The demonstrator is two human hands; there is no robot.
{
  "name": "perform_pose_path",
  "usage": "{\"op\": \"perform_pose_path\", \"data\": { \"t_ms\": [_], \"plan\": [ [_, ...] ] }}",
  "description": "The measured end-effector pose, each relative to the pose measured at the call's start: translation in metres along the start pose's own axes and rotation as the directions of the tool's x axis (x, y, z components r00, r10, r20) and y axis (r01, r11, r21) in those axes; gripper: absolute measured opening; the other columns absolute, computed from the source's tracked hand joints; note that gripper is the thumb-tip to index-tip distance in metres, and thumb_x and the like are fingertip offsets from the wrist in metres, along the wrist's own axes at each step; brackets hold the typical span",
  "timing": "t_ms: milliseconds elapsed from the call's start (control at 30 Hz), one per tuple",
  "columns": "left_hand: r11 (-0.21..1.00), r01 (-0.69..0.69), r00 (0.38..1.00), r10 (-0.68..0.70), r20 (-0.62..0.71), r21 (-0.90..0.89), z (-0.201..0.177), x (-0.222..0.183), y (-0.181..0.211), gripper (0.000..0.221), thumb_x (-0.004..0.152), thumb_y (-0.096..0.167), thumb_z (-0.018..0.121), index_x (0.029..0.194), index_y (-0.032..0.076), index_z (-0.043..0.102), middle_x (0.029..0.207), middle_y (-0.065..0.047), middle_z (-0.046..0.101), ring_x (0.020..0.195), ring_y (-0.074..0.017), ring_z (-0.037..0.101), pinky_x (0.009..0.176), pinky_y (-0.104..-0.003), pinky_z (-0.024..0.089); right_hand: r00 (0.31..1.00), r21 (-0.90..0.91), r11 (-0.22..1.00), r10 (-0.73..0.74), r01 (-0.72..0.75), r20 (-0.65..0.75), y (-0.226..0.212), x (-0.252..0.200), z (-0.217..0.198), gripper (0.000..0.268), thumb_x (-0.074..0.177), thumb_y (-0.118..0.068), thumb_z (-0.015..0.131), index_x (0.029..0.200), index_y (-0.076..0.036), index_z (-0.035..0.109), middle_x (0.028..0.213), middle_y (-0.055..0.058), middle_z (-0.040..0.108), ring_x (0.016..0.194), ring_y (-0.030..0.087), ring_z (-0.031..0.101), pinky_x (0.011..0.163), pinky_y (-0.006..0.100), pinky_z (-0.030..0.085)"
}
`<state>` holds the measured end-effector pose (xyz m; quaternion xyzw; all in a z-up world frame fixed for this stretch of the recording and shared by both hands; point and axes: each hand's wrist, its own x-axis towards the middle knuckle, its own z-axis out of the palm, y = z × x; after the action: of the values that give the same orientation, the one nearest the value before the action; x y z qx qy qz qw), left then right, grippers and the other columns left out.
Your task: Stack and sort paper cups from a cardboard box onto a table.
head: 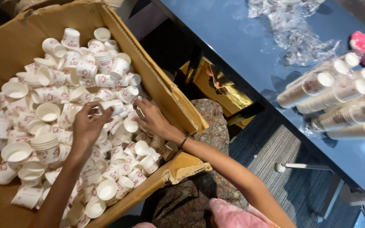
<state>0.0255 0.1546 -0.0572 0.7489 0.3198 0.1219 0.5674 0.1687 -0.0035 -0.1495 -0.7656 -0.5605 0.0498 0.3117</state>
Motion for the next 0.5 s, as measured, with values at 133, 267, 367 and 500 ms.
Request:
{"op": "perform_pose_path", "data": {
  "t_ms": [133,267,367,500],
  "plan": [
    [0.992,-0.097,0.986,0.084,-0.143,-0.085,-0.014,0.002,0.004,0.040,0.095,0.017,0.074,0.123,-0.006,0.058,0.111,-0.014,0.066,0.095,-0.0217,0.072,0.079,-0.027,0.060,0.889,0.622,0.684,0.456,-0.382,0.045,-0.019,0.008,-0.023,0.034,0.099,-0.032,0.060,0.123,-0.008,0.062,0.094,0.013,0.072,0.071,0.021,0.065,0.061,0.038,0.051],
    [0.983,-0.184,0.973,0.185,-0.135,0.025,-0.014,-0.006,0.020,0.039,0.098,0.016,0.073,0.127,-0.007,0.061,0.116,-0.019,0.068,0.099,-0.0228,0.069,0.082,-0.030,0.058,0.887,0.840,0.524,0.445,-0.144,-0.125,-0.006,0.005,-0.008,0.036,0.104,-0.038,0.056,0.121,-0.006,0.062,0.100,0.008,0.066,0.084,0.014,0.064,0.069,0.029,0.059],
    [0.946,-0.202,0.965,0.236,-0.113,0.253,-0.005,-0.015,0.040,0.043,0.097,0.017,0.073,0.131,-0.005,0.061,0.110,-0.020,0.074,0.100,-0.0210,0.073,0.084,-0.032,0.061,0.898,0.828,0.560,0.369,-0.008,-0.240,-0.002,0.005,-0.008,0.039,0.107,-0.040,0.054,0.124,-0.006,0.062,0.108,0.008,0.067,0.088,0.014,0.062,0.072,0.028,0.056],
    [0.896,-0.249,0.952,0.296,-0.074,0.368,0.007,-0.024,0.049,0.047,0.089,0.017,0.078,0.131,-0.001,0.065,0.108,-0.019,0.074,0.094,-0.0216,0.074,0.077,-0.035,0.061,0.923,0.914,0.405,0.337,0.037,-0.186,-0.006,0.006,-0.017,0.042,0.103,-0.040,0.062,0.127,-0.006,0.061,0.110,0.006,0.066,0.095,0.014,0.064,0.078,0.030,0.060]
  ]
}}
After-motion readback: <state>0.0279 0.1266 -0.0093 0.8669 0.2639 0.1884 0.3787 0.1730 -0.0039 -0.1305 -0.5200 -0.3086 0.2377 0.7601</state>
